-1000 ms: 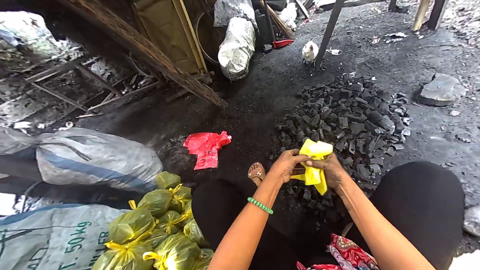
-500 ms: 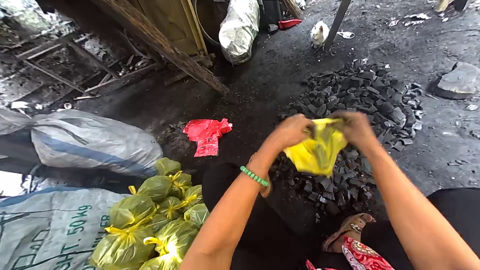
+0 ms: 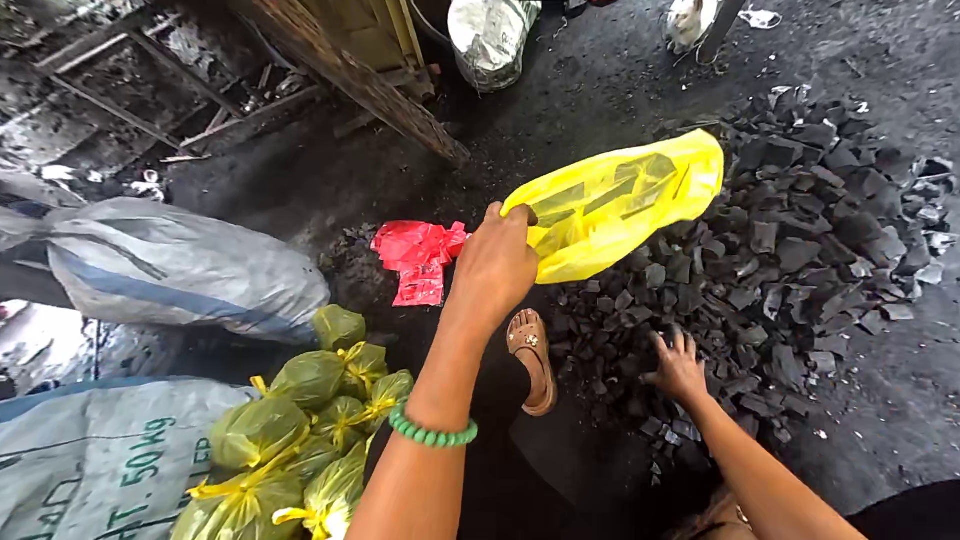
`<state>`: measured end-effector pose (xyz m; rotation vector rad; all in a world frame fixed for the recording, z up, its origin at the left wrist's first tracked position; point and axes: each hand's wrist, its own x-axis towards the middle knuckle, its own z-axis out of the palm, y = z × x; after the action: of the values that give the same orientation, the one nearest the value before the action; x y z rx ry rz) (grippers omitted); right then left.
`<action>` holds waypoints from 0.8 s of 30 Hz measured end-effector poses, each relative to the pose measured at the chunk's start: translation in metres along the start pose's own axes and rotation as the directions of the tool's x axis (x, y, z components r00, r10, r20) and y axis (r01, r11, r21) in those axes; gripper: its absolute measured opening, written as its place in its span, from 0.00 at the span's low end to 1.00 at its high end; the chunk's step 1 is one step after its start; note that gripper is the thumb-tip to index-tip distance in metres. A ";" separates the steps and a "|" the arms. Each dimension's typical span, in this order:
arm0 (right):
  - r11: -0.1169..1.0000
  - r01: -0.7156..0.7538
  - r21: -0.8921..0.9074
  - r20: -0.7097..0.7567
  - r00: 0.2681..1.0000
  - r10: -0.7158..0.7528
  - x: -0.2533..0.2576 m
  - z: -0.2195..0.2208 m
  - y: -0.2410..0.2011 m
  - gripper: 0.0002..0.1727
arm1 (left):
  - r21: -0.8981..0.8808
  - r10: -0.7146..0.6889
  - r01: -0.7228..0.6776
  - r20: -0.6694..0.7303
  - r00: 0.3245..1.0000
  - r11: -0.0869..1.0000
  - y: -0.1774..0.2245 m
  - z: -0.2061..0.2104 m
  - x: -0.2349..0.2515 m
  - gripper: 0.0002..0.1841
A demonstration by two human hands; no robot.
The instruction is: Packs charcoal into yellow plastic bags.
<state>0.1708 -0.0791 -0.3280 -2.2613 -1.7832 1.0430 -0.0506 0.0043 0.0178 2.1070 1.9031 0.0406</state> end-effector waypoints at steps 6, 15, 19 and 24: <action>0.998 -0.003 -0.068 -0.009 1.000 0.002 -0.011 0.005 0.015 0.40 | 0.049 -0.027 0.025 0.039 0.999 0.998 -0.013 0.003 -0.003 0.17; 0.636 -0.025 0.771 -0.179 0.950 0.255 -0.019 -0.028 0.054 0.37 | 0.140 0.026 -0.048 0.155 0.988 0.989 -0.010 0.035 0.005 0.18; -0.068 0.251 0.966 -0.229 0.945 0.234 -0.050 -0.080 0.003 0.37 | 0.182 0.066 -0.125 0.300 0.951 0.975 0.015 0.073 0.002 0.21; -0.434 0.290 0.853 -0.326 0.945 -0.008 -0.076 -0.117 -0.058 0.35 | -0.261 0.261 -0.155 0.446 0.856 0.953 0.044 0.124 -0.003 0.38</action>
<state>0.1796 -0.0889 -0.1777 -0.6614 -0.2702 1.3115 0.0193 -0.0273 -0.0897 1.9402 1.3154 -0.1989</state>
